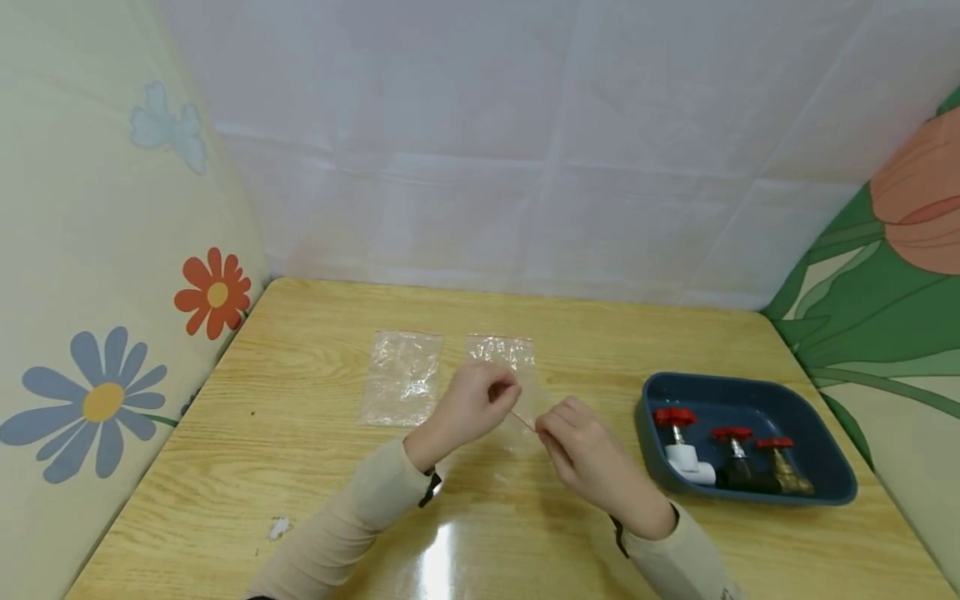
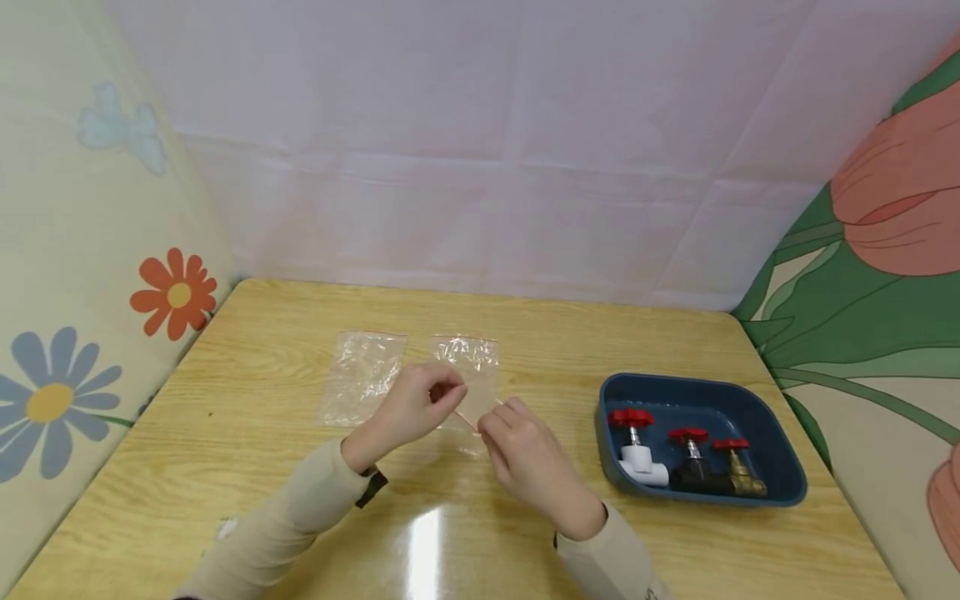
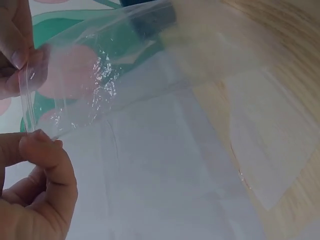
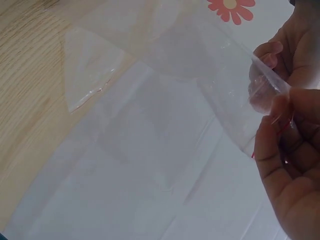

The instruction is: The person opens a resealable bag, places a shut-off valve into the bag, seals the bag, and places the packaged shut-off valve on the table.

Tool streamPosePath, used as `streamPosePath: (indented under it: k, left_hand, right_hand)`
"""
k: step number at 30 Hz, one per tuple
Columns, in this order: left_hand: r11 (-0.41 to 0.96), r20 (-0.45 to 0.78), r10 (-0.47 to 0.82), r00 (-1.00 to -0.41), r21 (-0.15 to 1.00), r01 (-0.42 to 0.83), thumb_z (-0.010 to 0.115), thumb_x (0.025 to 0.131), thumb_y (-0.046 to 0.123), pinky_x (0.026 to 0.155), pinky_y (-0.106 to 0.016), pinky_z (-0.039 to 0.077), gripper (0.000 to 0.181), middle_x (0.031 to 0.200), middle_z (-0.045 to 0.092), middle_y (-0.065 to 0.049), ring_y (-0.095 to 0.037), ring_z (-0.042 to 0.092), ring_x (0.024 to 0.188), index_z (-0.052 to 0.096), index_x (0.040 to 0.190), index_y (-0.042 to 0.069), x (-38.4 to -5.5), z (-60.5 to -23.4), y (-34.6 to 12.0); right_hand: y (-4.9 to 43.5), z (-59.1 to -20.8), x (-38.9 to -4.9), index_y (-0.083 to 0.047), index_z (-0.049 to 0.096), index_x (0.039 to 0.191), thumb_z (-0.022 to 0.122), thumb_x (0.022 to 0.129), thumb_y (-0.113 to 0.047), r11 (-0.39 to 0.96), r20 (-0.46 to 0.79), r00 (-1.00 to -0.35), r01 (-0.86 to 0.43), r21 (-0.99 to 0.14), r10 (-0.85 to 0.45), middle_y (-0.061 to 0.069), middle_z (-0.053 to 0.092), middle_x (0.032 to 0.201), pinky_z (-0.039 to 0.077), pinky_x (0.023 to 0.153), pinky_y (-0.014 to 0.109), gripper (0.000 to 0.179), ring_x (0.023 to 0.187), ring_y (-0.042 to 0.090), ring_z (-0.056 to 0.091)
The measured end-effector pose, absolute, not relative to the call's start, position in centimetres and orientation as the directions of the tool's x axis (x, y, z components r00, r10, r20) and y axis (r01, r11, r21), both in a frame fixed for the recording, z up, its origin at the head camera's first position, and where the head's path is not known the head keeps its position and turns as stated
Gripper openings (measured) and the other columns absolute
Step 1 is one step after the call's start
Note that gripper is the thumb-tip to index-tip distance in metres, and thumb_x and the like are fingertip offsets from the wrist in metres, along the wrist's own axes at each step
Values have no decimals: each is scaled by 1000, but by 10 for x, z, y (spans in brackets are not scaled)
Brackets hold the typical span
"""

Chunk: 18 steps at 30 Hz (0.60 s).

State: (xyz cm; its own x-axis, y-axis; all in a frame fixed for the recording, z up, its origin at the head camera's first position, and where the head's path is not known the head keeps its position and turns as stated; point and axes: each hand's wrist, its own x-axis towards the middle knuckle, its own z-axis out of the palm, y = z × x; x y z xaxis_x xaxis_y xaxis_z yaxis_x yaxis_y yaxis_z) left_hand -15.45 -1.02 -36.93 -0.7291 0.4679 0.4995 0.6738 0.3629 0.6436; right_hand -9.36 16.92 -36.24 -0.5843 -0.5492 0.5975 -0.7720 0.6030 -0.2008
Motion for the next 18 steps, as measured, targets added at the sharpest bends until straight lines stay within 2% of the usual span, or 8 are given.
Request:
streamPosePath:
  k: [5,9,13,16,18]
  left_hand:
    - [275,478,416,-774,745,608,57,84,3,53,-20,45,10,69,58,-2,-6,49,58,66,80,1,-153,-375,-18]
    - [314,443,367,-818,769,557,58,86,8,49,-20,43,10,64,56,1,-5,47,54,66,83,2,-151,-378,-23]
    - [367,334,367,-868,806,465,60,86,19,40,-20,38,18,54,50,5,-4,42,44,65,81,3,-144,-377,-24]
    - [385,284,360,-889,822,419,62,85,23,40,-21,40,22,55,52,5,-5,44,45,65,76,4,-139,-375,-22]
    - [394,294,351,-889,815,425,63,84,22,43,-21,42,22,57,55,4,-6,47,47,66,73,4,-138,-374,-19]
  right_hand:
    - [169,-363,-94,-7,60,79,66,71,5,615,597,-597,-761,-208,-536,-2,58,76,45,60,26,15,71,12,51]
    - [169,-363,-95,-7,60,78,66,71,5,628,591,-609,-749,-211,-529,-2,58,75,45,59,26,15,71,12,51]
    - [169,-364,-95,-7,60,79,66,72,5,635,580,-619,-743,-213,-530,-2,57,76,46,60,27,15,72,12,51]
    - [169,-363,-95,-7,60,79,66,72,5,640,571,-627,-737,-216,-529,-1,58,76,46,61,27,15,73,13,51]
    - [169,-363,-95,-7,60,79,67,72,5,644,568,-630,-734,-215,-529,-1,58,77,47,61,27,15,74,13,52]
